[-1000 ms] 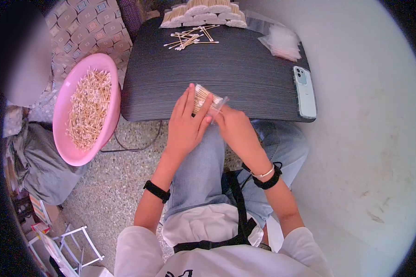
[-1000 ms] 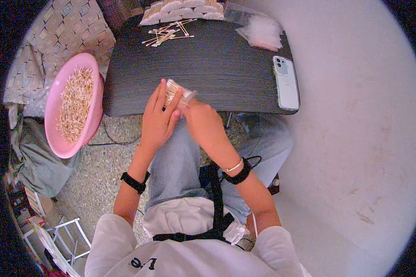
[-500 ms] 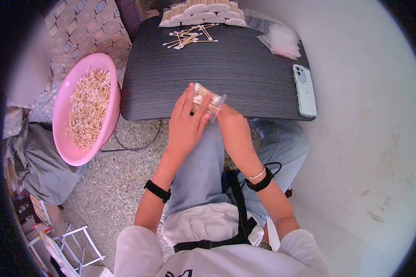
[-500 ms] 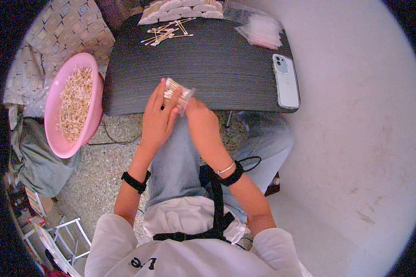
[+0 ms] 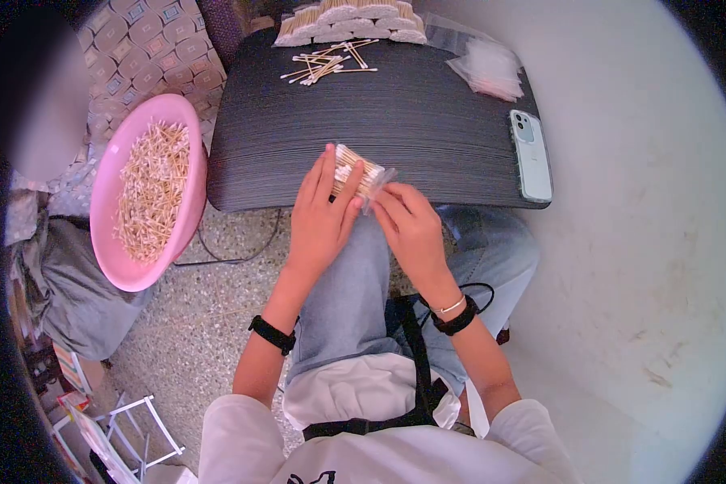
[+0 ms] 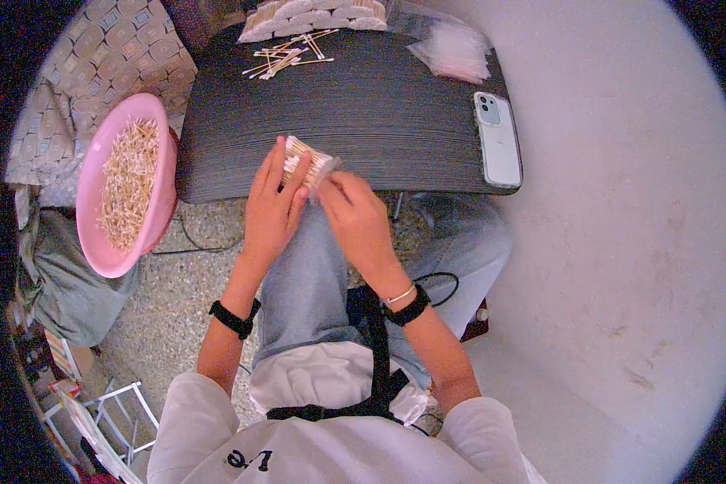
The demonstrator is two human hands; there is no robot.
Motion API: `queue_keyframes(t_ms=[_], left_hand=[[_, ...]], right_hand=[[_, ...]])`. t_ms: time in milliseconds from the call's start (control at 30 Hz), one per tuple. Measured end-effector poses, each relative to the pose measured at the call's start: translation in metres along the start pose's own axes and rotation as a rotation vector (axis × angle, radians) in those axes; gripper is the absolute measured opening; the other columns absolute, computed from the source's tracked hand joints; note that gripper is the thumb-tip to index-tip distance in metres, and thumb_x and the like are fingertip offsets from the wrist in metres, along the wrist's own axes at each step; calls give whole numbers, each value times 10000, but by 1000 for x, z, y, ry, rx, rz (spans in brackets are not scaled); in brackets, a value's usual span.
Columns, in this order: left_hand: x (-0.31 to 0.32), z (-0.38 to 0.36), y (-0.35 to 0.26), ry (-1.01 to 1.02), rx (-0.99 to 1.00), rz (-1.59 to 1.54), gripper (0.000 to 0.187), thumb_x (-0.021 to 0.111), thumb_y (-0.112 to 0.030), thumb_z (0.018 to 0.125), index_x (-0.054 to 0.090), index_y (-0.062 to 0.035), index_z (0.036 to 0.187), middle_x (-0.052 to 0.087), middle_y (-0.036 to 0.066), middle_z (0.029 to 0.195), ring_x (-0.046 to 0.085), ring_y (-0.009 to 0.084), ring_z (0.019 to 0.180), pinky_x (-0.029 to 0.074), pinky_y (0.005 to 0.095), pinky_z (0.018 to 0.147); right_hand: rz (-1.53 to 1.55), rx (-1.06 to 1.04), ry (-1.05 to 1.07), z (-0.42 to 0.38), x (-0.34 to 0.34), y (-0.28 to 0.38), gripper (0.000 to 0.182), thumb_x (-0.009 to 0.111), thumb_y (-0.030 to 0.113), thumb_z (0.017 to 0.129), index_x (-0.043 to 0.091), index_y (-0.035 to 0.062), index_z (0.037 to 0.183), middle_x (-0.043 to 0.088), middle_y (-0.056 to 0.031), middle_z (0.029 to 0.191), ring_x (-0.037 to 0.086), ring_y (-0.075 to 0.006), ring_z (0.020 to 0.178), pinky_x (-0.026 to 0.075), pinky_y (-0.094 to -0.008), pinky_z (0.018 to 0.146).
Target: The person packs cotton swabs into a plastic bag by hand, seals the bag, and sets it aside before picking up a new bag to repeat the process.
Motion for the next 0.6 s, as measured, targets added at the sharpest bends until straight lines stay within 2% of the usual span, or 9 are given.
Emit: queue_keyframes(t_ms=[133, 233, 333, 433, 533, 567, 600], left_hand=[[0, 1, -1, -12, 3, -3, 442, 481, -239, 924, 475, -161, 1359, 258, 186, 1490, 360, 377, 1296, 330, 430, 1054], [1, 0, -1, -32, -5, -3, 442, 488, -237, 920, 480, -156, 1354, 263, 190, 1486, 362, 379, 1294, 327, 431, 1056], [1, 1, -1, -27, -16, -3, 442, 494, -235, 916, 482, -150, 1350, 268, 194, 1483, 363, 382, 1293, 324, 434, 1058], [1, 1, -1, -18, -19, -1, 445, 496, -233, 914, 482, -148, 1350, 270, 194, 1482, 361, 384, 1295, 321, 437, 1059], [1, 1, -1, -21, -20, 4, 448, 493, -232, 914, 477, -154, 1355, 271, 193, 1482, 361, 383, 1296, 320, 437, 1058], [2, 1, -2, -22, -20, 5, 449, 492, -231, 914, 475, -156, 1357, 271, 192, 1483, 361, 383, 1297, 320, 436, 1058], [2, 1, -2, -27, -24, 13, 451, 492, -229, 914, 472, -159, 1359, 272, 192, 1482, 363, 383, 1296, 321, 436, 1057]], right_hand=[[-32, -98, -22, -1, 2, -2, 171, 695, -13, 710, 645, -4, 873, 607, -95, 921, 604, -266, 801, 502, -337, 690], [-52, -127, -26, -3, 5, -4, 143, 630, 20, 756, 624, -10, 896, 598, -110, 918, 602, -287, 839, 513, -341, 718], [119, 54, 17, -2, 8, -11, 112, 629, 30, 792, 639, -8, 897, 607, -106, 926, 611, -273, 870, 514, -335, 724], [493, 328, 12, -1, 8, -28, 198, 591, 52, 872, 602, -2, 1062, 604, -113, 1060, 595, -242, 1005, 492, -317, 839], [834, 494, -187, -1, 12, -37, 345, 496, 141, 966, 443, 4, 1278, 519, -121, 1248, 504, -193, 1152, 395, -313, 1023], [879, 527, -73, 1, 14, -38, 478, 406, 230, 1005, 246, 26, 1407, 368, -151, 1398, 345, -218, 1311, 266, -347, 1111], [929, 547, -102, 4, 15, -36, 500, 394, 253, 1007, 220, 33, 1421, 326, -153, 1425, 305, -223, 1334, 237, -349, 1119]])
Point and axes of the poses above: each hand's wrist, its own z-axis towards the middle knuckle, its own x-axis out of the palm, y = z × x, the point moved 5 cm from there along z, towards the middle knuckle
